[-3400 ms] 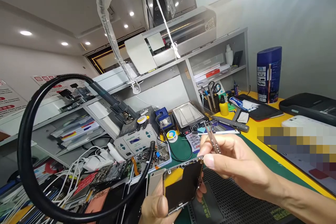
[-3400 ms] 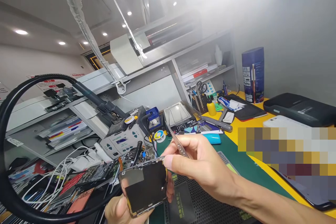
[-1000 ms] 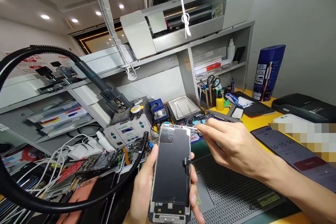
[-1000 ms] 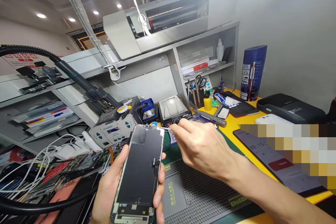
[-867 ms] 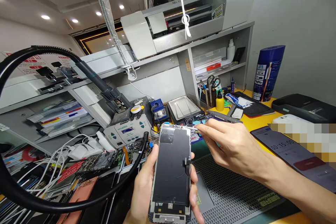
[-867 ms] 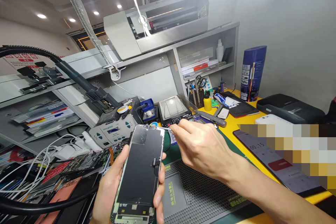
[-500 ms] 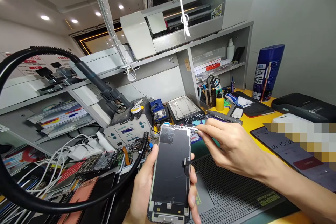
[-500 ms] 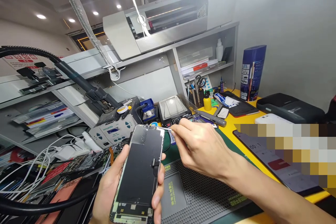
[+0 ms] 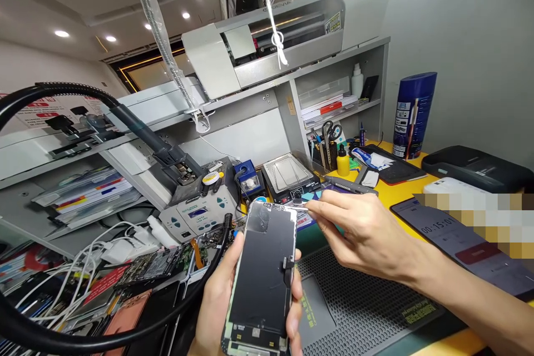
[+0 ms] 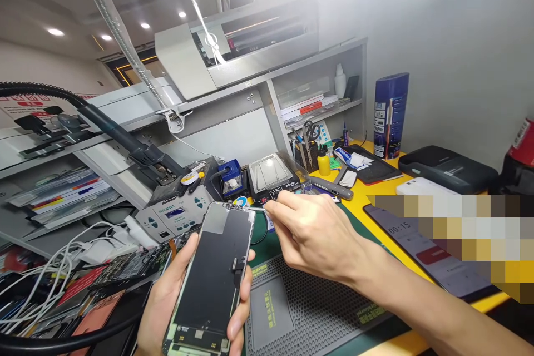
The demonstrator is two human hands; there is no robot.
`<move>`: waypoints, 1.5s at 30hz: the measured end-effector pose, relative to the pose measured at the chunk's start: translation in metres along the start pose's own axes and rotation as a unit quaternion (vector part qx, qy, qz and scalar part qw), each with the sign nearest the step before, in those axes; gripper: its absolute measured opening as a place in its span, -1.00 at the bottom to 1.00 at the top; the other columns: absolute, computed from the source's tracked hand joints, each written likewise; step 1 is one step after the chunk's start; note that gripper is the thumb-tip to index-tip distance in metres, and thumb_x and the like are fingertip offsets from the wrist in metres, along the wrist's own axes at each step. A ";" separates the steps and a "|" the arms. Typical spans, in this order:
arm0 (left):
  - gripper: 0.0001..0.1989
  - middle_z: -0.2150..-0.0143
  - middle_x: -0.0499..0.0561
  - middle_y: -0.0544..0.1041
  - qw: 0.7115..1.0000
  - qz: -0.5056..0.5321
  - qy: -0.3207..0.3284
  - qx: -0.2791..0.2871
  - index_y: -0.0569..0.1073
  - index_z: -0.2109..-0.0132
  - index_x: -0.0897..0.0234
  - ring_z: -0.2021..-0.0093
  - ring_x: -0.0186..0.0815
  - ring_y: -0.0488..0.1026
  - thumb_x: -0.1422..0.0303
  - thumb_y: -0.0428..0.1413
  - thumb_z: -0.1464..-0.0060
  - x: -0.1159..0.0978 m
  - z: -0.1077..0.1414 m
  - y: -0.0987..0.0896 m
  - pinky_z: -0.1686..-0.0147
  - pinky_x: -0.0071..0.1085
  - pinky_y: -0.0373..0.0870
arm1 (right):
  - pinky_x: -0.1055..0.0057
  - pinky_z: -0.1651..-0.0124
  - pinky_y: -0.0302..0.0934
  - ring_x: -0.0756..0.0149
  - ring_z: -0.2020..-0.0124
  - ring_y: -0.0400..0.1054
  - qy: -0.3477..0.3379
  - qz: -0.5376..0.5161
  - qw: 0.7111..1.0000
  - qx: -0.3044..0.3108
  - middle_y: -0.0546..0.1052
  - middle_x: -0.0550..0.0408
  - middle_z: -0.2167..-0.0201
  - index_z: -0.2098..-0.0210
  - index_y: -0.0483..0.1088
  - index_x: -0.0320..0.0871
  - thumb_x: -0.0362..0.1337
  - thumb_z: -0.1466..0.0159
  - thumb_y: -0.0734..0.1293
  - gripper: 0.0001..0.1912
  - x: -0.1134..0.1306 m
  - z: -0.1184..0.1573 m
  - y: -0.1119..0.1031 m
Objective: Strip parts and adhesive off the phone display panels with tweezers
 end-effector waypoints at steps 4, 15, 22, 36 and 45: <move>-0.13 0.28 0.26 0.53 1.000 -0.018 -0.015 0.010 0.52 0.10 0.55 0.41 -0.14 0.59 -0.20 -0.33 -0.26 0.000 0.002 0.001 0.43 -0.26 0.57 | 0.40 0.42 0.02 0.36 0.52 0.15 0.001 0.008 1.000 0.013 0.34 0.15 0.48 0.16 0.50 -0.17 -0.44 -0.34 0.23 -0.79 0.001 0.000 0.000; -0.15 0.22 0.23 0.54 1.000 -0.008 0.003 0.003 0.48 -0.08 0.52 0.37 -0.15 0.59 -0.18 -0.32 -0.28 0.000 0.001 0.001 0.40 -0.24 0.59 | 0.38 0.42 0.07 0.34 0.50 0.26 0.010 0.018 1.000 -0.003 0.42 0.10 0.44 0.14 0.51 -0.20 -0.39 -0.39 0.21 -0.77 0.004 -0.002 0.002; -0.18 0.20 0.28 0.57 1.000 -0.013 0.007 0.022 0.49 -0.06 0.50 0.35 -0.08 0.63 -0.14 -0.35 -0.31 -0.001 -0.002 0.006 0.38 -0.22 0.59 | 0.39 0.44 0.04 0.36 0.52 0.21 0.019 0.005 1.000 -0.006 0.37 0.13 0.46 0.20 0.49 -0.17 -0.43 -0.36 0.21 -0.79 0.002 0.000 0.003; -0.16 0.18 0.26 0.56 1.000 -0.011 0.003 0.019 0.47 -0.09 0.51 0.33 -0.14 0.59 -0.16 -0.34 -0.29 0.000 -0.002 0.002 0.38 -0.25 0.57 | 0.36 0.38 0.10 0.32 0.44 0.39 0.033 0.031 0.999 -0.005 0.53 0.06 0.36 0.00 0.48 -0.17 -0.37 -0.39 0.24 -0.75 0.005 0.001 0.004; -0.16 0.19 0.24 0.56 0.999 -0.032 0.002 0.016 0.48 -0.08 0.49 0.38 -0.15 0.60 -0.15 -0.37 -0.29 0.002 -0.002 0.001 0.38 -0.29 0.53 | 0.42 0.39 0.14 0.35 0.45 0.42 0.030 0.019 0.999 -0.026 0.53 0.07 0.39 0.02 0.50 -0.14 -0.34 -0.39 0.28 -0.78 0.006 0.001 0.002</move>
Point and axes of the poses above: each hand's wrist, its own z-axis away from the middle knuckle, its own y-axis out of the palm, x = y × z, the point moved 5 cm from there along -z, towards the middle knuckle
